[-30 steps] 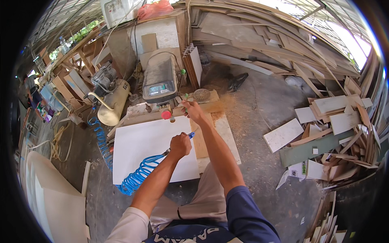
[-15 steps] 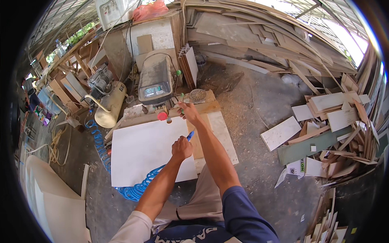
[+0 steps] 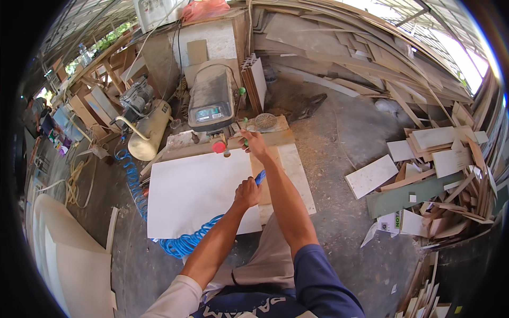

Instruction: The person positions a white wood panel under a drill press, lowers the drill to create a hole, clears sawdust with an air blower, and then flips the panel to repeat the process.

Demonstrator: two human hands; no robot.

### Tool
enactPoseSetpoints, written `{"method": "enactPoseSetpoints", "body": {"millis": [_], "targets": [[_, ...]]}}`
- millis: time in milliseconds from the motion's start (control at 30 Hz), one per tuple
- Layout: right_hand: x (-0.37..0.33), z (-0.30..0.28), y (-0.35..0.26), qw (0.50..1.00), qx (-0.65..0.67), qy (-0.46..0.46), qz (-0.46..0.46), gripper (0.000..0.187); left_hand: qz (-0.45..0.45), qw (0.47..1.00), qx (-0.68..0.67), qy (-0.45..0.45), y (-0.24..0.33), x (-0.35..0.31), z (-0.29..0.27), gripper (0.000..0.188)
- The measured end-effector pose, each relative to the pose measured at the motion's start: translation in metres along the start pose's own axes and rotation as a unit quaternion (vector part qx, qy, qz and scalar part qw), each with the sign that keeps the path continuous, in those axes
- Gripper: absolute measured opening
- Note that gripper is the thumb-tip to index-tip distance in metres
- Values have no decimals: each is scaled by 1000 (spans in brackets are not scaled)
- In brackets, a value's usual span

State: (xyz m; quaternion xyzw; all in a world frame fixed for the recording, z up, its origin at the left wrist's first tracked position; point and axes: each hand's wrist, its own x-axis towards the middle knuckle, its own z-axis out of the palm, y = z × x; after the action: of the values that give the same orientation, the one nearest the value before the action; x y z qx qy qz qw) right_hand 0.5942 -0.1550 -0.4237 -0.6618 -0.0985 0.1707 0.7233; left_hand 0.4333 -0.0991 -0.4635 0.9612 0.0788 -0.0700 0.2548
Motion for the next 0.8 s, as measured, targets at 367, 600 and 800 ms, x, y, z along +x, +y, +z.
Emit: {"method": "enactPoseSetpoints", "body": {"millis": [367, 600, 800], "targets": [[-8, 3, -9, 1000, -20, -10, -13, 45, 15, 992, 20, -123, -180, -223, -87, 34], [-13, -9, 4, 1000, -29, 12, 1, 51, -319, 865, -356, -150, -271, -350, -154, 28], [-8, -1, 12, 998, -47, 23, -23, 61, -399, 859, -268, 178, -464, -451, -11, 53]]}}
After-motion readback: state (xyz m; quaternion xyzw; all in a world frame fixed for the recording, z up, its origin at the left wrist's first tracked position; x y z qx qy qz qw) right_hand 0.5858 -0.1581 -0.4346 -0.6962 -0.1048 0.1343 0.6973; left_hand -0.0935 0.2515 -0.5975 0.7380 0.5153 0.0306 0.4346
